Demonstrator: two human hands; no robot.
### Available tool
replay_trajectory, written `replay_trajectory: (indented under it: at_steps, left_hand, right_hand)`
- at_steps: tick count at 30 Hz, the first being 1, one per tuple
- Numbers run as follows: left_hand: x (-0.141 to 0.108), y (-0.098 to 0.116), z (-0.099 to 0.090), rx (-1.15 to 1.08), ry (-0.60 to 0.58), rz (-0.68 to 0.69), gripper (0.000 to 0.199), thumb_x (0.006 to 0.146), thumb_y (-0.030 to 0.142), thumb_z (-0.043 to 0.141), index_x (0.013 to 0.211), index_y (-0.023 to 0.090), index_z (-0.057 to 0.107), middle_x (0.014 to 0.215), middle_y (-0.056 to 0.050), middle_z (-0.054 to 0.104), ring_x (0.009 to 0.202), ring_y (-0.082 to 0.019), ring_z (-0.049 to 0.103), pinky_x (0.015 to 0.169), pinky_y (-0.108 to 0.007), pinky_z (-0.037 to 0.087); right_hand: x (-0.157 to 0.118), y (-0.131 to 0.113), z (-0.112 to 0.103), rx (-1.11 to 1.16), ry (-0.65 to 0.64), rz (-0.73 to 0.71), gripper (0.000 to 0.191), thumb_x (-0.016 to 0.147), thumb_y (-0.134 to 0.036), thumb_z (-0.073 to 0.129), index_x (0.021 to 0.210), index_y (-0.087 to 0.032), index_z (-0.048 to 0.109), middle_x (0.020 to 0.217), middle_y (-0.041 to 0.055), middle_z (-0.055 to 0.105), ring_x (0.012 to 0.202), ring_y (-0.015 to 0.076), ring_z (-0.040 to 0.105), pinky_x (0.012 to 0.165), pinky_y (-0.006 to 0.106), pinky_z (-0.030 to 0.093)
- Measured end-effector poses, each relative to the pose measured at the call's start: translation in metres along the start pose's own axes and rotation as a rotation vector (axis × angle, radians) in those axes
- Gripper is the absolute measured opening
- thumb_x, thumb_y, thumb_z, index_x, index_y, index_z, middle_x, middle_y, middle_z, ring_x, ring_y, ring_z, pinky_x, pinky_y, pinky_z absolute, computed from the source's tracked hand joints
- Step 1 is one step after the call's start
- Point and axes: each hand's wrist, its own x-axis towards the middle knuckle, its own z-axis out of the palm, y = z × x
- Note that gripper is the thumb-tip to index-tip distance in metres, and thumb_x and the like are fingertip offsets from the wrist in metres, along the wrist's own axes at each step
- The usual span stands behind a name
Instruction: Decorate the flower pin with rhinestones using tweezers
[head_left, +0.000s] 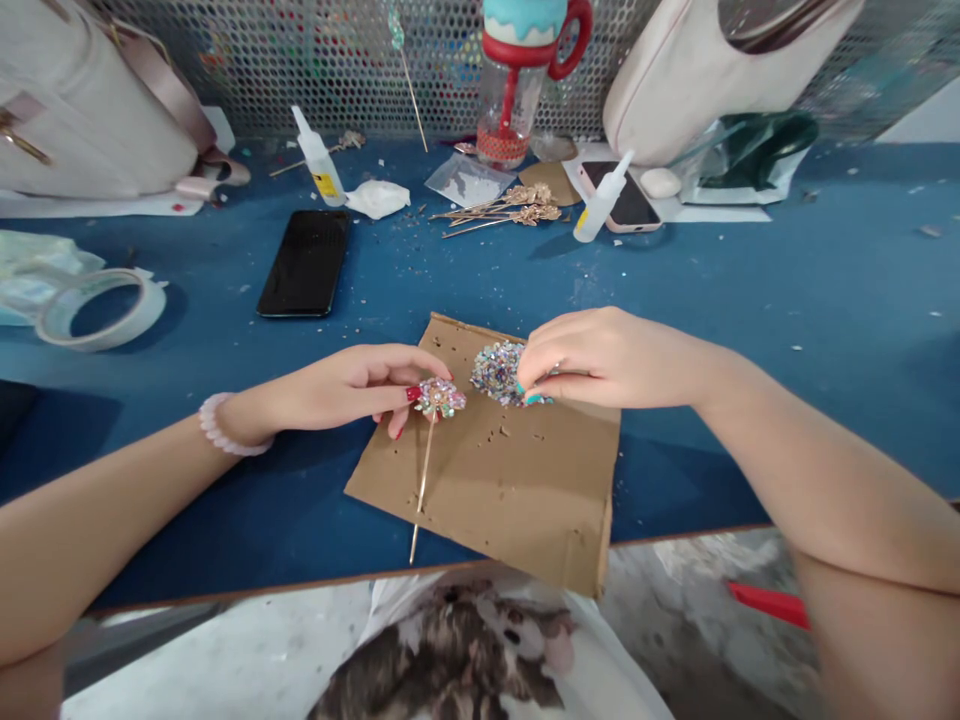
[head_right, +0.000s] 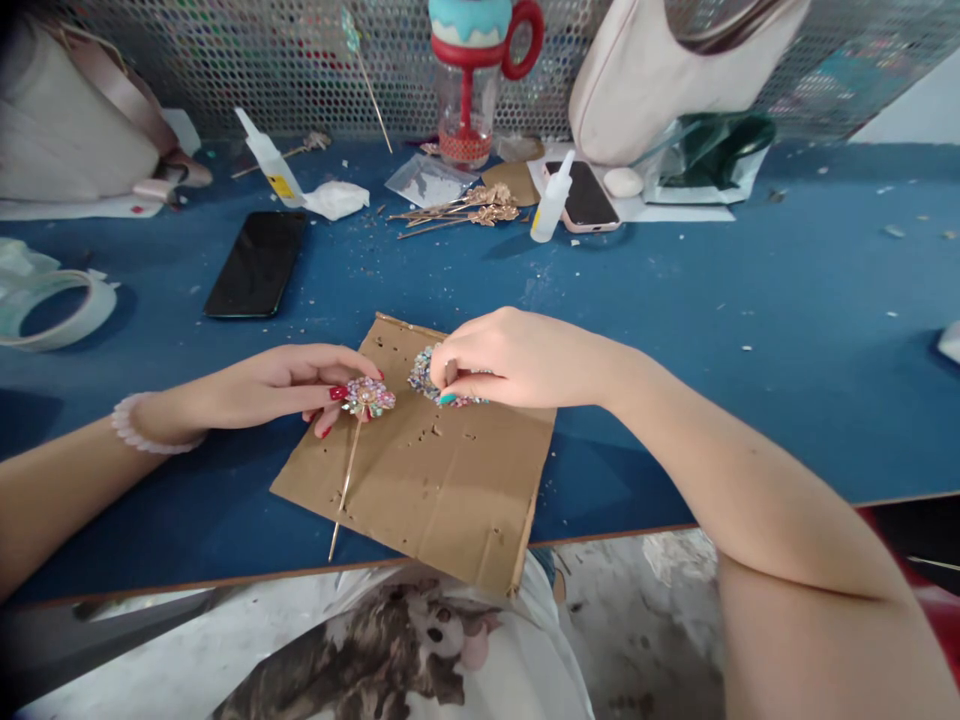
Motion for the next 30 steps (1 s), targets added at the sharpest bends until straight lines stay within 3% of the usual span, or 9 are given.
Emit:
replay_trajectory:
  at_steps: [30]
  left_hand:
    - [0.0006, 0.0011, -0.0005, 0.053, 0.005, -0.002, 0.031, 0.092, 0.021, 0.047, 0.123, 0.016, 0.05, 0.102, -0.009, 0.069, 0.06, -0.008, 0.062, 0.057, -0.02, 0.049]
  right_hand:
    - [-0.0007, -0.0004, 0.0003, 0.026, 0.03, -0.012, 0.02, 0.096, -0.023, 0.047, 0.086, -0.017, 0.062, 0.087, 0.0029, 0.067, 0.078, 0.0115, 0.061, 0.072, 0.025, 0.045]
